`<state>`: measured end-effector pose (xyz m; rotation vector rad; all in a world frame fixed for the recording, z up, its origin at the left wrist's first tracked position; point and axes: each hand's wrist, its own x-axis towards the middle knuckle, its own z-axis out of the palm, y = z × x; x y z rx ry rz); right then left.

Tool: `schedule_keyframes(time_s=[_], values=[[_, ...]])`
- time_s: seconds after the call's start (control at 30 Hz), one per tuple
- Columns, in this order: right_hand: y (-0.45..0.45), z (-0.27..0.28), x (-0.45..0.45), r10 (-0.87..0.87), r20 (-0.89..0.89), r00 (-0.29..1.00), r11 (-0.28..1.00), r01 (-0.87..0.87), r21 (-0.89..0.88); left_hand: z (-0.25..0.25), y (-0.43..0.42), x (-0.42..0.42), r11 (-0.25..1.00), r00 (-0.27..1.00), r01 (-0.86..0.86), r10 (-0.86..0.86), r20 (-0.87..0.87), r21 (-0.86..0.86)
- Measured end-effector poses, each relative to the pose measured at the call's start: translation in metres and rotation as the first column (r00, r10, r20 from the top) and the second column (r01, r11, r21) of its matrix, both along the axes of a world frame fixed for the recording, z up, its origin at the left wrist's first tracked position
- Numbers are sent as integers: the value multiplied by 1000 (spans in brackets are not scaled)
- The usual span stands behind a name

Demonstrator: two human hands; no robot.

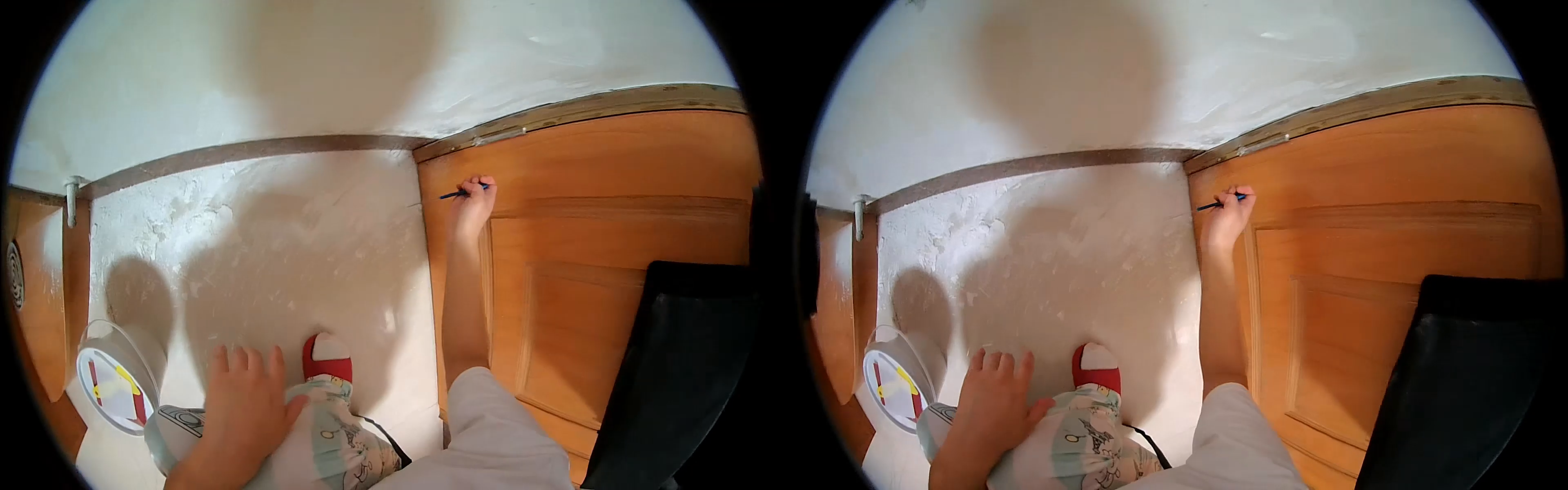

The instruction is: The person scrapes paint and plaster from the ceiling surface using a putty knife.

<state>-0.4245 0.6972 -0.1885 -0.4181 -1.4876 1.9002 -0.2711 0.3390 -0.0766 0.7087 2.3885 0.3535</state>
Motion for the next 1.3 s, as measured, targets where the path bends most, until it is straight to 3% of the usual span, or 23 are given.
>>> schedule_keyframes(time_s=[0.13, 0.2, 0.33, 0.47, 0.57, 0.63, 0.73, 0.8, 0.9, 0.97, 1.07, 1.13, 1.23, 1.3], values=[[10, 74, -21, 55, -175, 983, 997, -44, 64, 7, 1, 2, 1000, 1000, 5, -5, 6, 4], [4, 122, -37, 178, -358, 917, 962, -86, 259, 5, -2, 7, 1000, 999, 12, -12, -39, -1], [-28, 204, -49, 186, -589, 786, 935, 42, 352, 9, -4, 7, 1000, 999, 3, -3, -45, -6], [-35, 228, -63, 162, -674, 721, 903, 167, 396, 8, -3, 5, 999, 999, 17, -19, -31, -42], [-36, 221, -73, 58, -749, 660, 931, 236, 280, 6, -3, 7, 998, 999, 27, -29, -33, -52], [-33, 216, -74, -35, -741, 671, 942, 270, 200, 5, -3, 9, 999, 999, 22, -24, -37, -46], [-31, 191, -86, -3, -544, 839, 821, 313, 477, 4, 1, 10, 999, 999, 24, -26, -43, -47], [-48, 151, -86, 304, -322, 897, 788, -46, 614, 3, 0, 11, 998, 997, 32, -36, -72, -56], [-61, 155, -78, 240, -412, 879, 838, 27, 545, 10, -3, 10, 997, 998, 47, -49, -34, -63], [-56, 185, -75, 165, -529, 832, 892, 103, 441, 10, -6, 13, 998, 996, 18, -23, -87, -61], [-47, 243, -62, 186, -736, 651, 869, 240, 432, 6, -5, 12, 999, 994, 15, -18, -107, -34], [-43, 270, -56, 118, -774, 622, 807, 394, 440, 6, -2, 8, 999, 997, 24, -26, -78, -23], [-36, 292, -53, -87, -795, 601, 808, 509, 297, 9, -1, 4, 1000, 999, 28, -28, -25, -14], [-27, 294, -59, -124, -787, 604, 806, 523, 275, 4, -3, 7, 1000, 999, 25, -25, -29, -7]])
